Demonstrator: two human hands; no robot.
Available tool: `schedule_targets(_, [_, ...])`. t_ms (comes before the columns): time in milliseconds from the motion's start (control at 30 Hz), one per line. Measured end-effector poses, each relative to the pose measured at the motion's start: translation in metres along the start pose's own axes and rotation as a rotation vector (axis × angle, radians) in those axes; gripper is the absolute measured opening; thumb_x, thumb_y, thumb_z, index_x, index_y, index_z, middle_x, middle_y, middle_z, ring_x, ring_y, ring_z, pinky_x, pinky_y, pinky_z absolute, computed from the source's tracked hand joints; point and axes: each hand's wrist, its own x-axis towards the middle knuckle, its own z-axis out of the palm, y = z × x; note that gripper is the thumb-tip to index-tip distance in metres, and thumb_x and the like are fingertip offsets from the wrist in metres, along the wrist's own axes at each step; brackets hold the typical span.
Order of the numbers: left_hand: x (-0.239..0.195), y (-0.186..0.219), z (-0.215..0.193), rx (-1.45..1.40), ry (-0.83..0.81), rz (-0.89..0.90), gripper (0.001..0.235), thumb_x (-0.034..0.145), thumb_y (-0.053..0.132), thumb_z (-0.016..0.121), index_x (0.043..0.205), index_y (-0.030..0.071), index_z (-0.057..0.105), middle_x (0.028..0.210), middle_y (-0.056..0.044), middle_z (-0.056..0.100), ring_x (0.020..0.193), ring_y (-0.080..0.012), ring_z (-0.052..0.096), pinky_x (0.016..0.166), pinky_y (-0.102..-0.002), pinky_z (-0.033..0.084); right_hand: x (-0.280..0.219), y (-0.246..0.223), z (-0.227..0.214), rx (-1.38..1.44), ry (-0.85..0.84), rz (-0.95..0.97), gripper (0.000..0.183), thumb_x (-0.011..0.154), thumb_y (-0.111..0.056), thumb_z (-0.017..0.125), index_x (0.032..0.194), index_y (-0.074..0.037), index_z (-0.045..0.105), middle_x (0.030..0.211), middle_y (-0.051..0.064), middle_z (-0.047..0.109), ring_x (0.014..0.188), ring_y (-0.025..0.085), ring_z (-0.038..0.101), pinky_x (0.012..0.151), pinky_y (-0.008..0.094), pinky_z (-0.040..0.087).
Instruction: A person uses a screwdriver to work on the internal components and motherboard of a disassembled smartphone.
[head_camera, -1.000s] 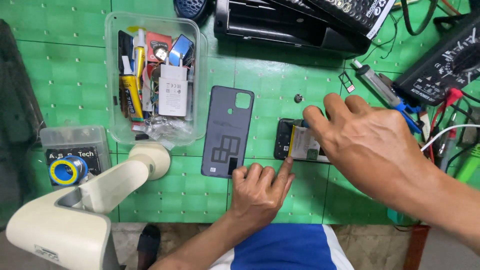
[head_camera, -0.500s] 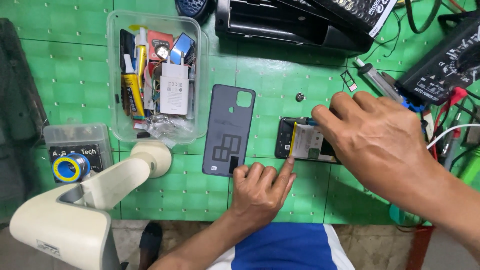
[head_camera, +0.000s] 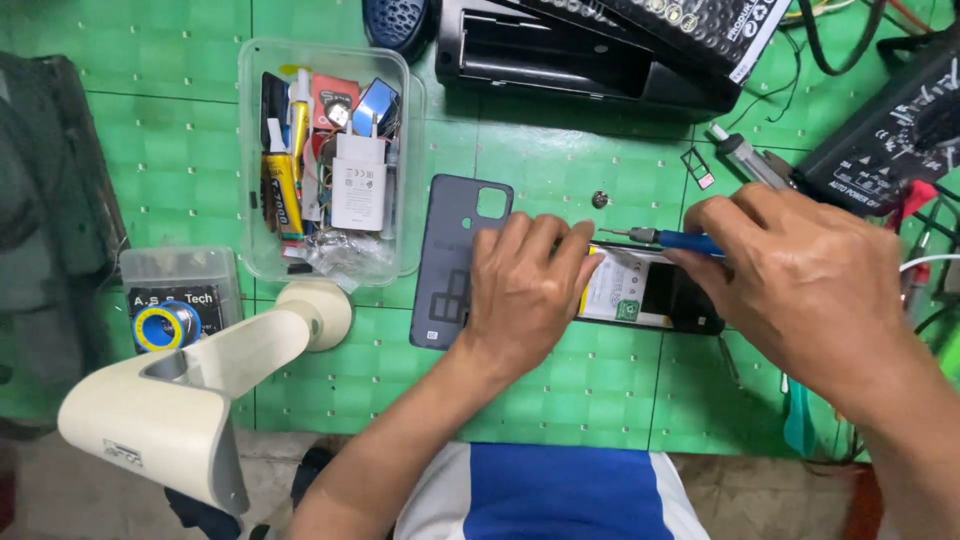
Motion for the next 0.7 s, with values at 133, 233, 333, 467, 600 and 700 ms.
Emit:
schedule_targets(133, [0.018, -0.006, 0.012, 0.032, -0.001, 0.064, 0.024, 0.088, 0.025, 0.089, 0.101, 0.011, 0.074, 0.091, -0.003, 0.064, 0.081, -0.0242, 0.052, 0.064, -0.040, 0.032, 0.000, 0.002, 0.008, 0.078, 0.026, 0.022, 0.028, 0.104, -0.055, 0.076, 0.106, -0.030, 0.064, 0.088, -0.009, 0.062, 0.079, 0.011, 0.068, 0.048, 0.030, 0.043])
schedule_targets(233, [0.026, -0.009, 0.019, 0.021, 0.074, 0.098, 0.016, 0.097, 0.022, 0.078, 0.085, 0.015, 0.069, 0.087, -0.002, 0.062, 0.080, -0.0235, 0.050, 0.065, -0.041, 0.029, -0.001, 0.002, 0.015, 0.129, 0.096, 0.064, 0.028, 0.104, -0.054, 0.079, 0.106, -0.030, 0.065, 0.085, -0.009, 0.060, 0.082, 0.011, 0.068, 0.051, 0.030, 0.041])
schedule_targets(333, [0.030, -0.013, 0.022, 0.026, 0.091, 0.112, 0.016, 0.097, 0.014, 0.077, 0.084, 0.013, 0.068, 0.084, 0.000, 0.060, 0.077, -0.0225, 0.049, 0.063, -0.040, 0.027, -0.003, 0.005, 0.016, 0.127, 0.109, 0.069, 0.029, 0.105, -0.052, 0.082, 0.105, -0.029, 0.066, 0.085, -0.010, 0.059, 0.080, 0.009, 0.067, 0.047, 0.029, 0.038])
schedule_targets(467, [0.033, -0.020, 0.026, 0.027, 0.095, 0.094, 0.013, 0.094, 0.016, 0.081, 0.087, 0.016, 0.070, 0.084, 0.000, 0.058, 0.077, -0.0222, 0.049, 0.064, -0.040, 0.027, -0.016, 0.013, 0.018, 0.087, 0.085, 0.134, 0.028, 0.109, -0.056, 0.078, 0.108, -0.031, 0.066, 0.093, -0.012, 0.062, 0.079, 0.010, 0.066, 0.053, 0.028, 0.042])
schedule_targets(600, [0.040, -0.023, 0.029, 0.013, 0.090, 0.100, 0.015, 0.090, 0.018, 0.086, 0.089, 0.018, 0.070, 0.086, 0.000, 0.057, 0.080, -0.0227, 0.050, 0.064, -0.041, 0.028, -0.036, 0.019, 0.026, 0.067, 0.059, 0.162, 0.032, 0.111, -0.063, 0.077, 0.109, -0.032, 0.069, 0.091, -0.014, 0.063, 0.072, 0.008, 0.063, 0.049, 0.027, 0.037])
schedule_targets(700, [0.041, -0.027, 0.036, 0.002, 0.070, 0.101, 0.014, 0.088, 0.022, 0.088, 0.093, 0.020, 0.074, 0.088, 0.002, 0.057, 0.081, -0.0234, 0.051, 0.064, -0.042, 0.028, -0.045, 0.021, 0.029, 0.091, 0.051, 0.165, 0.032, 0.108, -0.061, 0.077, 0.110, -0.030, 0.069, 0.096, -0.013, 0.068, 0.074, 0.009, 0.066, 0.053, 0.027, 0.041])
